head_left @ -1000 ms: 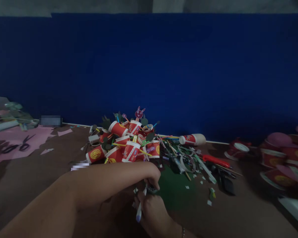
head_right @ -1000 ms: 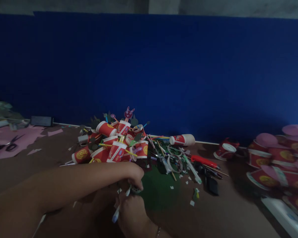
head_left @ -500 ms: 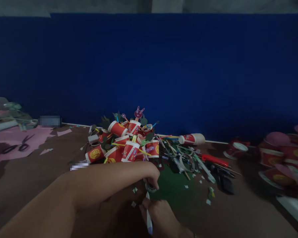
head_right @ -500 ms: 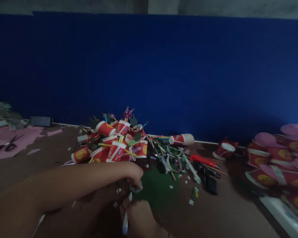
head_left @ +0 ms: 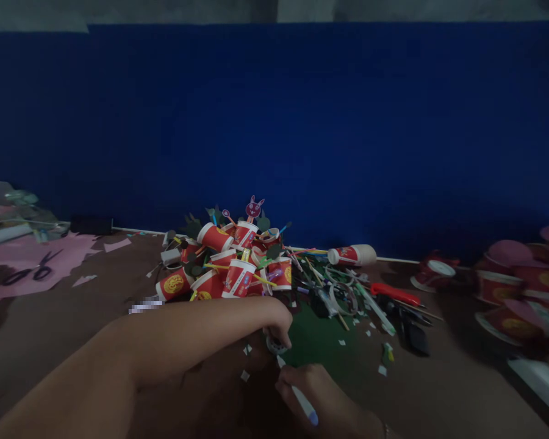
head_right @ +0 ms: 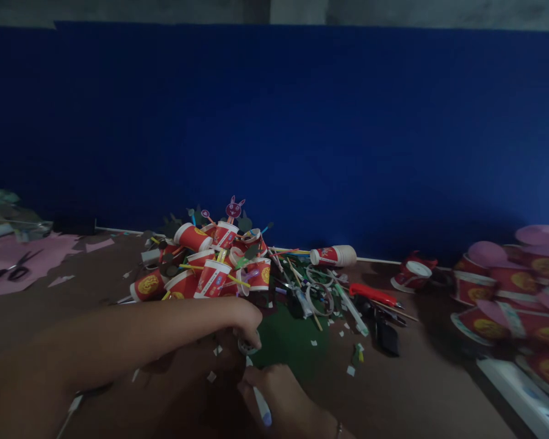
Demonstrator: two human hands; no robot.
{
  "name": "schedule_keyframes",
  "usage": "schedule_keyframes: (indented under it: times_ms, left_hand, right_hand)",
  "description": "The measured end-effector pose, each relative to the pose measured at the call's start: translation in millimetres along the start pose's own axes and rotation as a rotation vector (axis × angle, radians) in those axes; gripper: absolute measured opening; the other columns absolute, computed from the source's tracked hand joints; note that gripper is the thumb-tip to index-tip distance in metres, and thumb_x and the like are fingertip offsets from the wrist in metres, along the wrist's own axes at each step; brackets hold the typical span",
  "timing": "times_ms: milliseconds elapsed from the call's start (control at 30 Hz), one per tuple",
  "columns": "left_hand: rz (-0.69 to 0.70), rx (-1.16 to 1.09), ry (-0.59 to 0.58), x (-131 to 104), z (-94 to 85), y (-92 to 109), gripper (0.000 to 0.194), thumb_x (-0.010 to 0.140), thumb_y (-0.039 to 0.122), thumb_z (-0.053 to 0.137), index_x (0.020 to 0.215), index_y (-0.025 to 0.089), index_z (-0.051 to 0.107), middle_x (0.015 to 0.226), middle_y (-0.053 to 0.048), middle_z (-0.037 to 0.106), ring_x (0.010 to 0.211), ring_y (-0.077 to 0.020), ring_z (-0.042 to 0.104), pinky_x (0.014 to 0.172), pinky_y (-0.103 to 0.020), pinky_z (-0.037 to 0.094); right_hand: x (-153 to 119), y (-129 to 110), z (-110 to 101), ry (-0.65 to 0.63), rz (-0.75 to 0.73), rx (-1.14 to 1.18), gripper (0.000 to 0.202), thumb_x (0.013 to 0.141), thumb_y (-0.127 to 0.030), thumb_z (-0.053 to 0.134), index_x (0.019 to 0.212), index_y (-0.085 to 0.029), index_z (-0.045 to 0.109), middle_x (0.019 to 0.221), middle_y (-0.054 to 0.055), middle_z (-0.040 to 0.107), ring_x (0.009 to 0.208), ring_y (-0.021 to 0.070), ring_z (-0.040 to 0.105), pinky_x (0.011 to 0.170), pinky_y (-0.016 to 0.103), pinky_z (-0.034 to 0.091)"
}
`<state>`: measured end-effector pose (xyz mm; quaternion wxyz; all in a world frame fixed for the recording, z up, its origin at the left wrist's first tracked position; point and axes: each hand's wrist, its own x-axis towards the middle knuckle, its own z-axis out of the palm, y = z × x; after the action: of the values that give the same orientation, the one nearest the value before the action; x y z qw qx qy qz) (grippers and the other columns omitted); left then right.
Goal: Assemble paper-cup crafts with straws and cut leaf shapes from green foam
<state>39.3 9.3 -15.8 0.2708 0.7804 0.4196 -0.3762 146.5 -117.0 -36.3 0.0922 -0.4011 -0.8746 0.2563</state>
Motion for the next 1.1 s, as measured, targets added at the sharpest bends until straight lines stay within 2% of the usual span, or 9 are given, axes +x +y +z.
schedule_keyframes:
  times_ms: [267,467,633,1100]
  left_hand:
    - [0.009,-0.023,-0.017,-0.1,0.3,-1.6,0.023,0.063,0.037,0.068,0.063,0.014,0.068,0.049,-0.003,0.06,0.053,-0.0158,0.058,0.054,-0.024,0.047]
    - [0.014,-0.026,-0.005,-5.1,-0.9,-0.1,0.025,0.062,0.034,0.068,0.05,0.013,0.062,0.047,-0.003,0.058,0.055,-0.0168,0.058,0.056,-0.026,0.048]
    - [0.029,-0.036,-0.001,-6.2,-1.3,0.0,0.026,0.061,0.03,0.069,0.044,0.014,0.058,0.046,-0.002,0.056,0.055,-0.0169,0.058,0.057,-0.026,0.048]
    - [0.033,-0.037,-0.017,-2.3,-0.7,-1.9,0.026,0.06,0.04,0.068,0.061,0.014,0.067,0.049,-0.003,0.059,0.052,-0.0156,0.057,0.052,-0.024,0.047]
  right_hand:
    - [-6.9,17.7,-9.8,0.029,0.041,0.159,0.037,0.091,-0.035,0.032,0.069,-0.018,0.055,0.065,-0.001,0.058,0.063,0.0112,0.051,0.062,0.021,0.036]
    - [-1.9,26.3,-11.6,-0.029,0.103,0.391,0.041,0.09,-0.04,0.034,0.061,-0.016,0.049,0.051,-0.004,0.044,0.048,0.0074,0.038,0.047,0.019,0.029]
    - [-0.1,28.5,-12.2,-0.06,0.173,0.505,0.043,0.087,-0.048,0.035,0.058,-0.017,0.043,0.049,-0.005,0.04,0.045,0.0073,0.035,0.043,0.019,0.027]
    - [1.2,35.4,-9.9,-0.049,0.236,0.643,0.047,0.084,-0.055,0.037,0.056,-0.018,0.042,0.046,-0.004,0.042,0.042,0.0075,0.037,0.041,0.019,0.027]
